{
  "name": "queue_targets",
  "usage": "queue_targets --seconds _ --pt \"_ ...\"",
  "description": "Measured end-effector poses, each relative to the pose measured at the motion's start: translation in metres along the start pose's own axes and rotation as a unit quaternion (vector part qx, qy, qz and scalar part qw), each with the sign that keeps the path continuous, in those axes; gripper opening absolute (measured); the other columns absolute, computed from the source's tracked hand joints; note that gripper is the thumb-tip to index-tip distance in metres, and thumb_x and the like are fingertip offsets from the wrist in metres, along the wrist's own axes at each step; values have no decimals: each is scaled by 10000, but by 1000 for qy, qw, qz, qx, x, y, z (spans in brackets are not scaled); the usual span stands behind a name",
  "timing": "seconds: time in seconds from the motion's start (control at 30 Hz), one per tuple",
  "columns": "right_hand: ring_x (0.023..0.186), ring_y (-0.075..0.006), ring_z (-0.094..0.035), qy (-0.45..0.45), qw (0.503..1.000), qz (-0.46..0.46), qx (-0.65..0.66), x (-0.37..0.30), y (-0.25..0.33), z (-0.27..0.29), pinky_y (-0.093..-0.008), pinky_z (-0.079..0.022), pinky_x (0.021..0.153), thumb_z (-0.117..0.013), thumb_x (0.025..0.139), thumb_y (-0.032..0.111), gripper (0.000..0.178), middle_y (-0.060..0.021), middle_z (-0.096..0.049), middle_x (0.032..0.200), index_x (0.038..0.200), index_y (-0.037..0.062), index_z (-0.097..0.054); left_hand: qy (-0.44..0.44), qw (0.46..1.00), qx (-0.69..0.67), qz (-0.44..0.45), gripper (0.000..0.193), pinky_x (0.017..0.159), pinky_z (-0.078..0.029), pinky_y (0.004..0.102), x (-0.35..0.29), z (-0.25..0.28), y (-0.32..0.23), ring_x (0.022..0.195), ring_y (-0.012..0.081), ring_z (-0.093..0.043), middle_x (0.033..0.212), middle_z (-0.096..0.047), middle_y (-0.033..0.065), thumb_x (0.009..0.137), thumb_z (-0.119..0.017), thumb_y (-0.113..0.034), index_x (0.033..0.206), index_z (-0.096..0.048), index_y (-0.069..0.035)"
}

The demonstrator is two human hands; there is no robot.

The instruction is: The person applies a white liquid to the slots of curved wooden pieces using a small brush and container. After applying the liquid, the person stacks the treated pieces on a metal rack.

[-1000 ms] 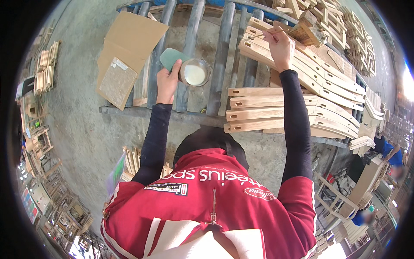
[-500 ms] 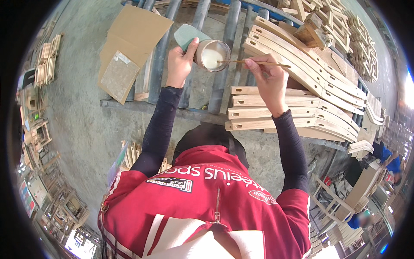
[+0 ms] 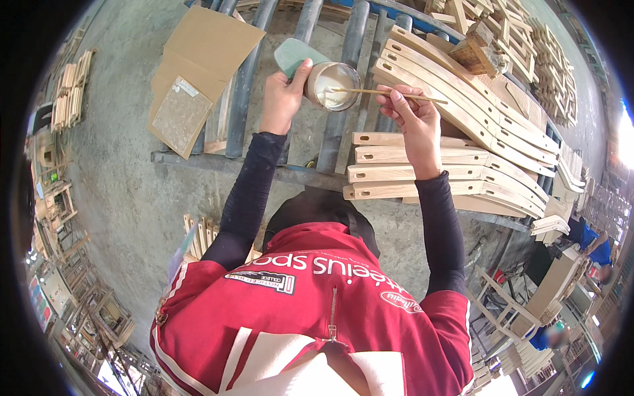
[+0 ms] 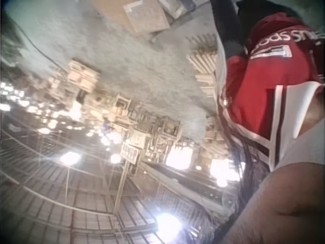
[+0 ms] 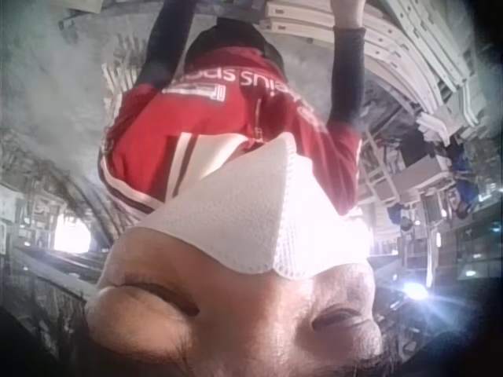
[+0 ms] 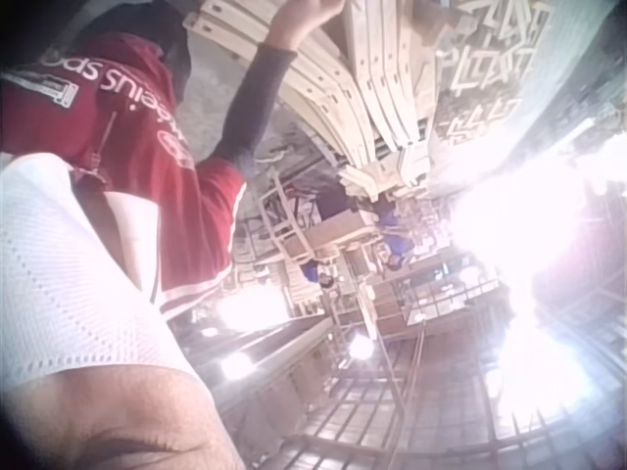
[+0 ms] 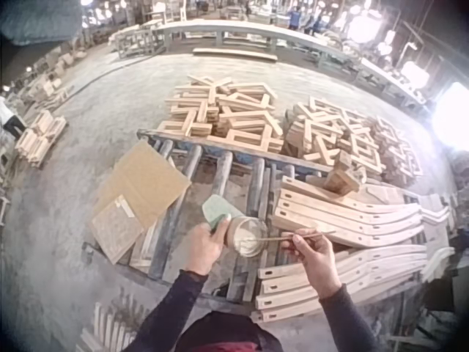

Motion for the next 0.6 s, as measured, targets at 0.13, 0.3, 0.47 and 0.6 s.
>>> queue_targets --seconds 0.13,0.3,0.47,0.6 --pt "861 -153 -681 -2 998 -55 13 10 -19 19 -267 -556 740 -624 963 204 193 -131 -697 1006 1035 28 -591 22 999 7 29 377 560 -468 263 0 -5 1 626 73 -591 709 -675 59 933 -658 -313 868 -700 56" --pt "816 -149 -681 -17 999 -16 28 24 -12 28 -258 -553 726 -646 951 236 227 -145 -696 960 1013 22 -603 20 998 -7 60 385 604 -469 245 2 -6 7 667 58 -575 766 -679 31 918 -682 -339 881 -710 44" --pt "764 -159 -696 -118 982 130 -66 65 12 56 -247 -556 685 -656 943 218 230 -150 -703 906 991 -1 -600 -23 998 27 50 417 549 -449 276 3 9 15 604 77 -564 679 -644 31 917 -672 -342 826 -689 64" --pt "753 -176 -714 -193 940 196 -202 105 5 88 -250 -563 648 -678 926 207 254 -144 -715 865 998 -23 -596 -21 998 44 43 453 527 -436 294 0 17 21 572 91 -557 621 -628 36 911 -672 -355 767 -675 74"
Point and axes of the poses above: each hand's wrist, its own x-axis towards the middle knuckle, its own z-axis out of the back of the hand, y = z × x, the point moved 4 cm from there along x, towards the middle knuckle
